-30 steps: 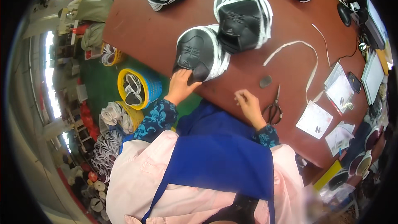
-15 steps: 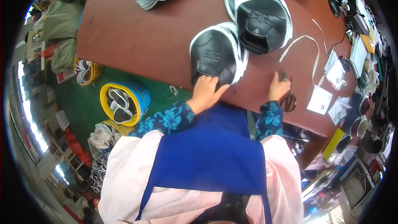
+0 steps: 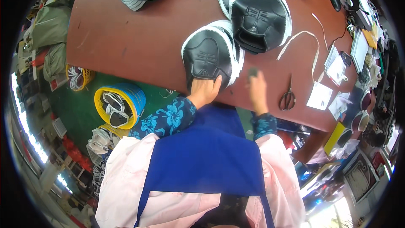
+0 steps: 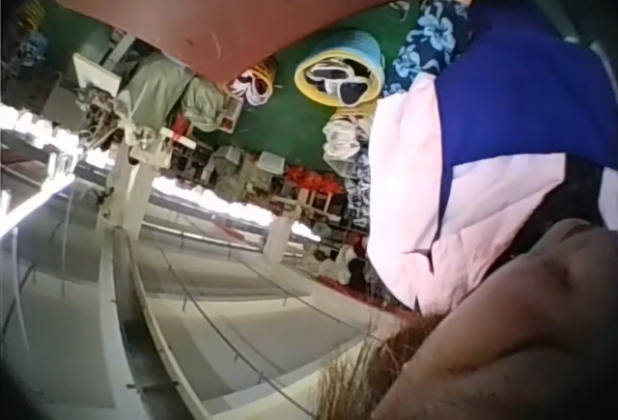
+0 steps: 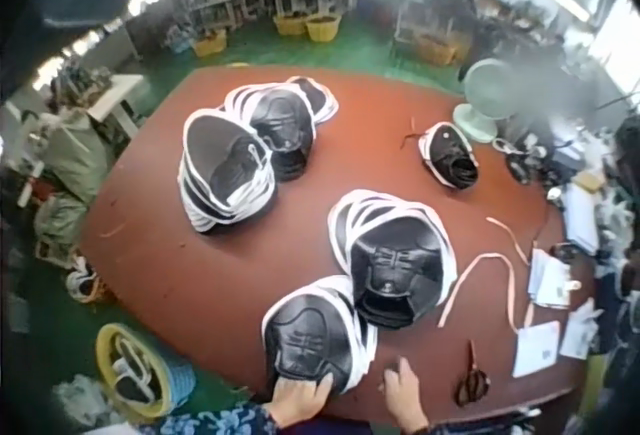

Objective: Trimming and assembling various shoe components at a factory workbench.

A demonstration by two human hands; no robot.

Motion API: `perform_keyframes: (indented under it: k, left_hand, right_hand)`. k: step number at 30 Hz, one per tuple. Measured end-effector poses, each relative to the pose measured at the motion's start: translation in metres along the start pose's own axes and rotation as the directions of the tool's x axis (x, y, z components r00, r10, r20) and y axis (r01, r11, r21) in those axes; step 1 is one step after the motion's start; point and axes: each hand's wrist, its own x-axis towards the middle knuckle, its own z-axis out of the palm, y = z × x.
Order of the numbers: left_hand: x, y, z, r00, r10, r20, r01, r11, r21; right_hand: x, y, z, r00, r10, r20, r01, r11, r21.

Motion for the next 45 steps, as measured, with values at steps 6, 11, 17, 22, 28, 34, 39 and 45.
perform_keyframes:
  k: [6,11,17,22,28,34,39,45]
  left_hand:
    - [0.011,0.002,0.007,0.988,-0.070,0.140,0.072,0.997,-0.008]
    - [0.009,-0.006,0.009,1.000,-0.017,0.006,0.017,0.999,-0.051]
    - [0.005,-0.002,0.008,0.990,-0.052,0.134,0.051,0.999,0.014]
    - [0.005,-0.002,0.001,0.996,-0.005,0.087,0.009,0.999,-0.051]
    - [0.003,-0.005,0.002,0.999,0.022,0.037,-0.021,0.999,-0.026]
    - [0.001,-0.006,0.002,0.998,0.056,0.038,-0.056,0.998,0.001]
    - [0.002,-0.001,0.001,0.995,-0.060,0.082,0.063,0.997,-0.035]
    - [-0.006,-0.006,0.024,0.939,-0.082,0.333,0.079,0.997,0.022]
  right_hand:
    - [0.007,-0.002,0.066,0.953,-0.291,-0.081,0.252,0.914,-0.317]
    - [0.020,-0.019,0.048,0.992,-0.125,-0.033,0.115,0.968,-0.222]
    - [0.015,-0.004,0.051,0.994,-0.102,0.039,0.109,0.930,-0.351]
    - [0.001,-0.034,0.053,0.971,-0.213,0.110,0.238,0.914,-0.329]
    - [0.017,0.012,0.027,0.994,-0.109,-0.012,0.099,0.941,-0.325]
    - [-0.008,-0.002,0.039,0.972,-0.169,0.162,0.201,0.958,-0.203]
    - [0.003,-0.007,0.014,0.981,-0.183,0.061,0.193,0.939,-0.284]
    - [0.031,-0.135,0.124,0.542,-0.580,0.608,0.821,0.521,-0.236]
